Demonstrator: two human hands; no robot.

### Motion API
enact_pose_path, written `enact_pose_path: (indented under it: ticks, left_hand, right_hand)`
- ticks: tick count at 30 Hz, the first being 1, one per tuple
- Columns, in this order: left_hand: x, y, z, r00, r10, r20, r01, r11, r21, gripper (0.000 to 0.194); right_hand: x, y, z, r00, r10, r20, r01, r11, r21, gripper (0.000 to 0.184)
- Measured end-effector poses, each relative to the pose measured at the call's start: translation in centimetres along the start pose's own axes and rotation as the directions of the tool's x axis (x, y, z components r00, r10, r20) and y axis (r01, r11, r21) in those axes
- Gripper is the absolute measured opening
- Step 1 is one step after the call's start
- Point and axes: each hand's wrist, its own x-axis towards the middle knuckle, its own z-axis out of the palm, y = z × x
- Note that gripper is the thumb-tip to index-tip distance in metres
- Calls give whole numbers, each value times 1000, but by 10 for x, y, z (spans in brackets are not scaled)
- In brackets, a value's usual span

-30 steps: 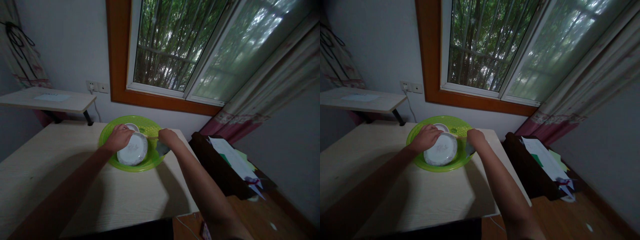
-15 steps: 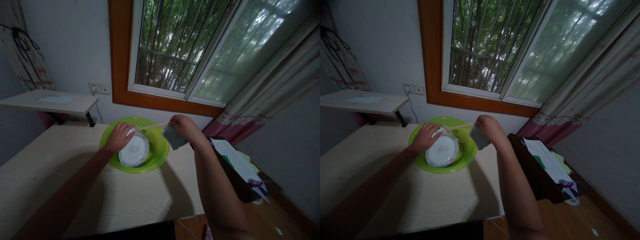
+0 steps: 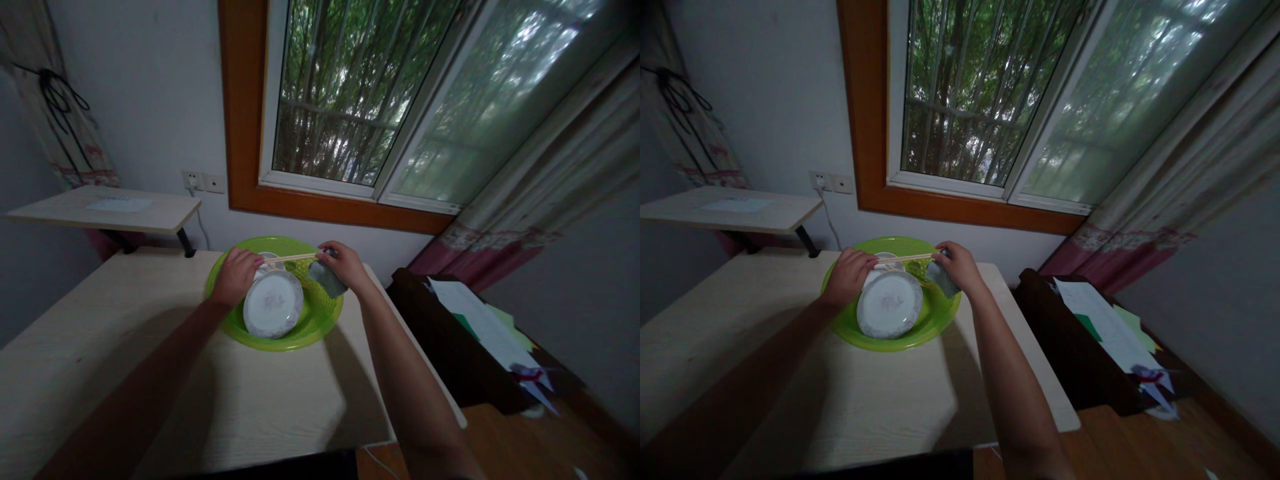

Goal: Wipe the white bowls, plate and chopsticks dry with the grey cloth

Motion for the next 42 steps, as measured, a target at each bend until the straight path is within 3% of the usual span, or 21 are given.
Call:
enact_pose_path:
  ticks: [2,6,13,19,23,25,28,33,37,42]
  left_hand:
    - [0,2,-1,1000,-8,-5,8,1000,13,31]
    - [0,4,0,1000,13,-9,-13,1000,12,31]
    - [0,4,2,999,33,18,-33,999,3,28]
    - [-1,7,2,996,56,74,-52,997,-53,25]
    - [-2,6,1,999,4,54,2,995,-99,23]
    - [-3,5,1,998,-38,41,42,992,-119,21]
    - [-3,3,3,995,-87,47,92,985,-144,19]
    - [-4,2,7,992,-103,69,114,976,-184,15]
    - [-5,4,5,990,-124,66,137,963,-234,15]
    - [-5,3,1,970,-243,28,240,922,-304,11]
  right_hand:
    - [-1,4,4,990,57,-132,-49,997,63,40]
    - [-2,11,5,918,126,-377,-76,986,147,52]
    - [-4,0,19,870,22,-492,71,983,168,49]
    - [-10,-33,70,927,-114,-357,206,951,232,50]
    - [-17,-49,90,932,-310,-190,362,840,404,44]
    - [-20,-51,91,925,-327,-193,379,829,411,30]
    - [-20,-46,88,932,-332,-141,360,885,295,14]
    - [-19,-38,88,909,-406,94,389,908,157,24]
    - [-19,-41,92,909,-388,152,379,922,82,30]
    - [-19,-40,92,930,-330,161,329,944,32,24]
